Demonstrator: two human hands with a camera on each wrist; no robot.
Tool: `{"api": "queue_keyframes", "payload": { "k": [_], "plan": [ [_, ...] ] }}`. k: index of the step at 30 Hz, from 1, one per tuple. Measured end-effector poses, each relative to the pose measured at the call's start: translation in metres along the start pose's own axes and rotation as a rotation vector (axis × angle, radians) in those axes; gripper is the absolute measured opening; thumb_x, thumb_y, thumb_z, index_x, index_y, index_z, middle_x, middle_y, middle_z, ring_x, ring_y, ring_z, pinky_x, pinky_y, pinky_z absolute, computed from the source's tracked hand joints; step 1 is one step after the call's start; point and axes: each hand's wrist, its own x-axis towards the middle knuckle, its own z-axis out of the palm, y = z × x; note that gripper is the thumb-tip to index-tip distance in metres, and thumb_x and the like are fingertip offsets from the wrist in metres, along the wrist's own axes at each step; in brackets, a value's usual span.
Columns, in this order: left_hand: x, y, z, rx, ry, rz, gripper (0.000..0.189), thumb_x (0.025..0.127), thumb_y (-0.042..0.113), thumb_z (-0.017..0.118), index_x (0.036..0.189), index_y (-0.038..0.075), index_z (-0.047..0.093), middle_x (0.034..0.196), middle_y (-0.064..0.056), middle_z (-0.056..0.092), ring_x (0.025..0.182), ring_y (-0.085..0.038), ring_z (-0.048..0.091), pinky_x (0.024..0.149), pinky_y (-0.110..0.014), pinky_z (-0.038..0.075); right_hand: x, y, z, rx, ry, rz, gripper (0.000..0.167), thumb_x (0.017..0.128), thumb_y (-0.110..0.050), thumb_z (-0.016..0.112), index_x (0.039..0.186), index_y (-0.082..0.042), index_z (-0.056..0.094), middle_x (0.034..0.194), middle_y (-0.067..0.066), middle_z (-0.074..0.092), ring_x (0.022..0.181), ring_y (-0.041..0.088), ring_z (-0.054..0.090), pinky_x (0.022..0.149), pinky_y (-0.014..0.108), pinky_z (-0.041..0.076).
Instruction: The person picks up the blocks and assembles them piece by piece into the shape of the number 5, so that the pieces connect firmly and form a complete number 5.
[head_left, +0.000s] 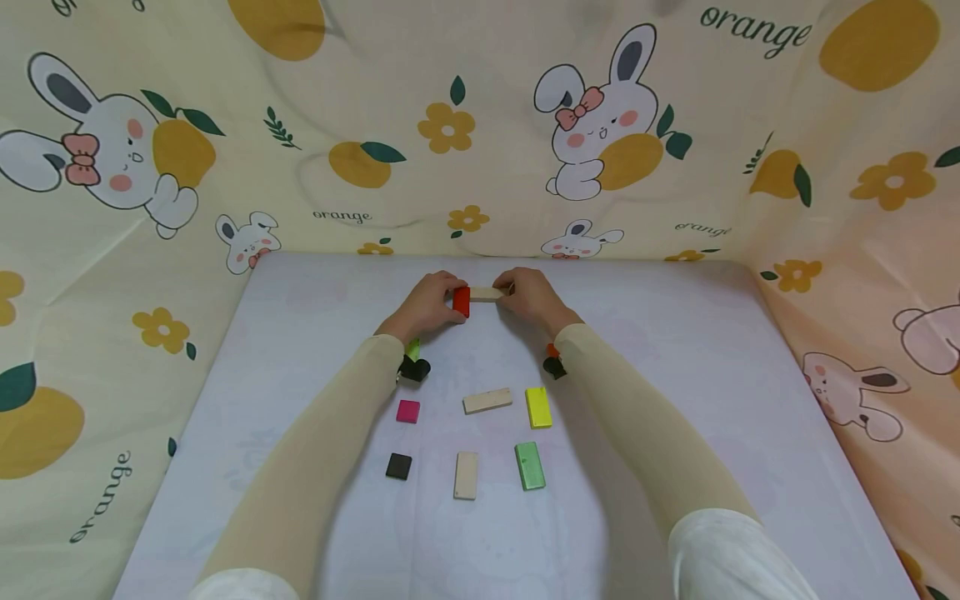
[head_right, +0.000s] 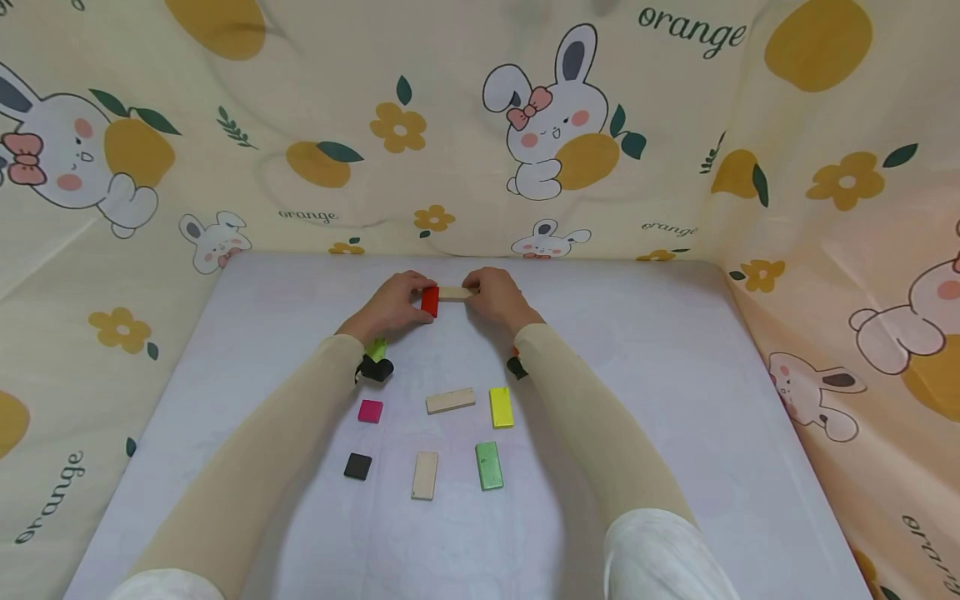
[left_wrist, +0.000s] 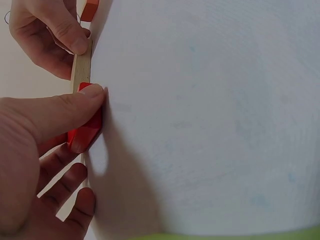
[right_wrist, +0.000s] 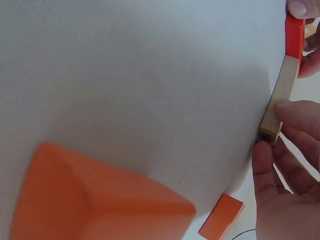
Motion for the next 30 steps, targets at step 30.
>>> {"api": "queue_keyframes", "payload": {
  "k": [30],
  "plan": [
    [-0.0094,0.0041,0.0056,0.138,0.066,0.15,0.065,0.103,0.028,0.071,0.162,0.012,0.051,0.164,-0.011,0.041,0.147,-0.031,0.04,0.121,-0.046,0.04,-0.0072,0.0028,-0.0083,0.037,-0.004,-0.024,0.038,0.1,-0.008,0.073,0.138,-0.008,0.071,0.124,0.012,0.067,0.11,0.031,0.059,0.102,0.046,0.052]
  ]
}}
